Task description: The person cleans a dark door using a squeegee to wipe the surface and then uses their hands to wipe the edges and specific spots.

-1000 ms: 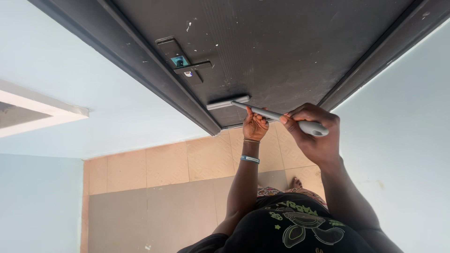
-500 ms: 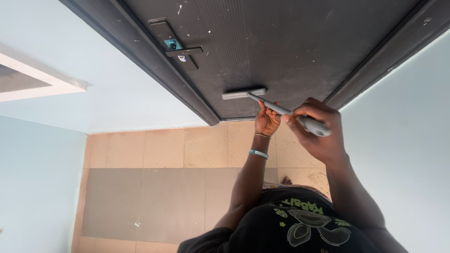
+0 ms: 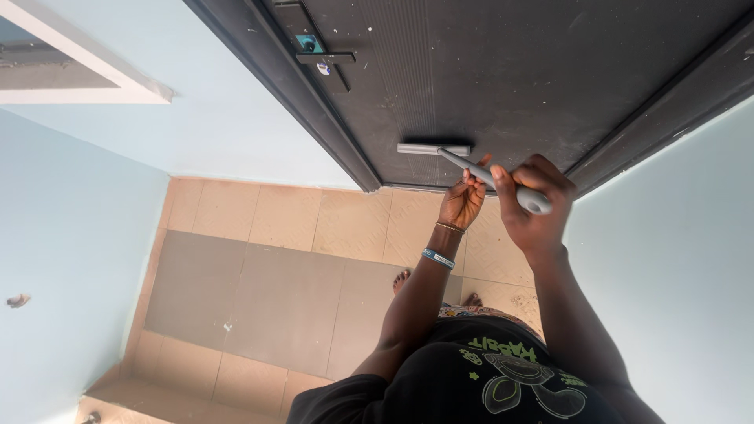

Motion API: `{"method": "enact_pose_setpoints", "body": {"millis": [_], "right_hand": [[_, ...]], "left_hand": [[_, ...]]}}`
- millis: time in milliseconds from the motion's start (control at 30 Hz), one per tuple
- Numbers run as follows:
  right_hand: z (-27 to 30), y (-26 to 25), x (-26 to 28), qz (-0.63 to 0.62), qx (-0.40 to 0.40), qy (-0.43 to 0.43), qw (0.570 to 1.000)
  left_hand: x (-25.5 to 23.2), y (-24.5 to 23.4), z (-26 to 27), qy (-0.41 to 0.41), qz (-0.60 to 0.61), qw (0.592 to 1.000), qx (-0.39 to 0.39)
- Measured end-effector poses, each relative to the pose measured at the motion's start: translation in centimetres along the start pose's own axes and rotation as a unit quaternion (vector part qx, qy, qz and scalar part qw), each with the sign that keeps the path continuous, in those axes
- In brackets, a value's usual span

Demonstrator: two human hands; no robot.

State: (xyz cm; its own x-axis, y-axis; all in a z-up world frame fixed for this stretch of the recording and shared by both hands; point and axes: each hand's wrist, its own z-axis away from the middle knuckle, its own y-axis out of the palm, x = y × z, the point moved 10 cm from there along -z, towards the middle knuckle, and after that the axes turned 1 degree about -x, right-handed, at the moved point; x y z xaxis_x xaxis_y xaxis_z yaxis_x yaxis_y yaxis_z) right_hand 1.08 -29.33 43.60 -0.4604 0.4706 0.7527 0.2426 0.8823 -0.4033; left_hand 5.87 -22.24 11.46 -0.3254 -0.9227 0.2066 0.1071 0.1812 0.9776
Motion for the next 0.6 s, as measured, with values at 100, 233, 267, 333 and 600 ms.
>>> {"method": "enact_pose_setpoints", "body": {"millis": [100, 233, 267, 333, 600], "right_hand": [[1.2, -0.1, -1.4, -0.010, -0.033, 0.017, 0.999], [4.1, -1.9, -0.7, 0.007, -0.087, -0.004, 0.996], [4.5, -2.0, -1.0, -0.004, -0.090, -0.005, 0.996], [5.3, -1.9, -1.9, -0.029, -0.100, -0.010, 0.995], [6.3, 3.9, -3.8, -0.031, -0.050, 0.003, 0.998]], "left_hand": [[1.3, 0.1, 0.4, -0.014, -0.034, 0.999, 0.003], [2.5, 0.1, 1.1, -0.066, -0.268, 0.960, -0.043], [2.8, 0.7, 1.1, -0.073, -0.256, 0.964, -0.014], [3.1, 1.5, 1.2, -0.085, -0.236, 0.967, 0.048], [0.5, -2.3, 3.5, -0.077, -0.174, 0.980, -0.054]]}}
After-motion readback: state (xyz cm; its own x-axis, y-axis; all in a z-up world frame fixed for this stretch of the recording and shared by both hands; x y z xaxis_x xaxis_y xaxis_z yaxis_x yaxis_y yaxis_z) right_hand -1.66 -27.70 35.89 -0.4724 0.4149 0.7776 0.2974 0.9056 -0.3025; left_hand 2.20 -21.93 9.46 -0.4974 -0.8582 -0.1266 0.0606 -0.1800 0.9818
